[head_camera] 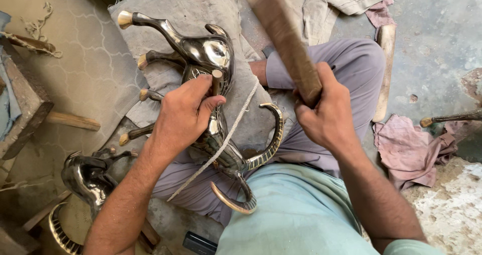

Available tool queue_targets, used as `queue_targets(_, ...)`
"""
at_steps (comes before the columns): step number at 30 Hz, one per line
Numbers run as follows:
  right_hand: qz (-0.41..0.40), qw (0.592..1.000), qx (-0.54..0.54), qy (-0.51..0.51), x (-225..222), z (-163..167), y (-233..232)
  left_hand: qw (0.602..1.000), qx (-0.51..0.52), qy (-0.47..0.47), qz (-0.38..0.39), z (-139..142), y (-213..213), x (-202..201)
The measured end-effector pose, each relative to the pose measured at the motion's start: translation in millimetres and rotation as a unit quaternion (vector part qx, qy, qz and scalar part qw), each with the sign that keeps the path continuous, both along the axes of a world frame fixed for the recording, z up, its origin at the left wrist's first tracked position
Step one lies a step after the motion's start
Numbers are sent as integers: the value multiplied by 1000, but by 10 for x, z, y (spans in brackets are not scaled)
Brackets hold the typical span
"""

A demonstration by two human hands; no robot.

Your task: The person sits cross-legged on the floor and uses a wooden mallet and metal chisel to hammer a scale pattern into a silver-colored metal elephant sculpture. The person repeatedly strikes the chisel along the body and legs of the sculpture to create a textured surface.

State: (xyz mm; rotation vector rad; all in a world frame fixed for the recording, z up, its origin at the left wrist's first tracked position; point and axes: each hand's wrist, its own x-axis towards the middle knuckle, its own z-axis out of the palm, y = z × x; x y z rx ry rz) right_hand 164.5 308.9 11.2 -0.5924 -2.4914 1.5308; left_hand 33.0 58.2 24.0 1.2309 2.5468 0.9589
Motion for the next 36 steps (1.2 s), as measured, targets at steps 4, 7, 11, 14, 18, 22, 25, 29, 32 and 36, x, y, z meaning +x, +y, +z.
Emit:
queue_targets(4,2,995,89,-34,72,-154,55,1000,0,1,-29,-29,35,-55)
queue_targets(7,-2,997,74,-12,87,-196,75,999,-15,-1,-38,-39,59,-74)
queue_targets(11,-25,999,-29,1,80,-199,74,998,-44,-23,-25,-17,101,-61)
queue_targets(14,35,995,94,-17,84,-227,84,998,-24,4,-50,18,156,-37)
queue_targets(18,-6,999,38,-24,131,-332,90,993,-107,-27,-49,75,235,-54)
queue_targets(22,40,994,59,-79,226,-473,34,989,-128,-38,-62,85,305,-94)
queue_targets(25,1,998,-33,-62,310,-551,-67,986,-136,-53,-75,73,322,-114)
queue_targets(29,-33,996,-80,-21,351,-581,-184,991,-98,-61,-72,59,313,-109)
queue_targets(32,-5,999,16,-31,326,-548,-160,989,-124,-50,-69,68,293,-88)
queue_targets(36,24,997,42,-66,263,-471,20,998,-56,-27,3,105,205,-18)
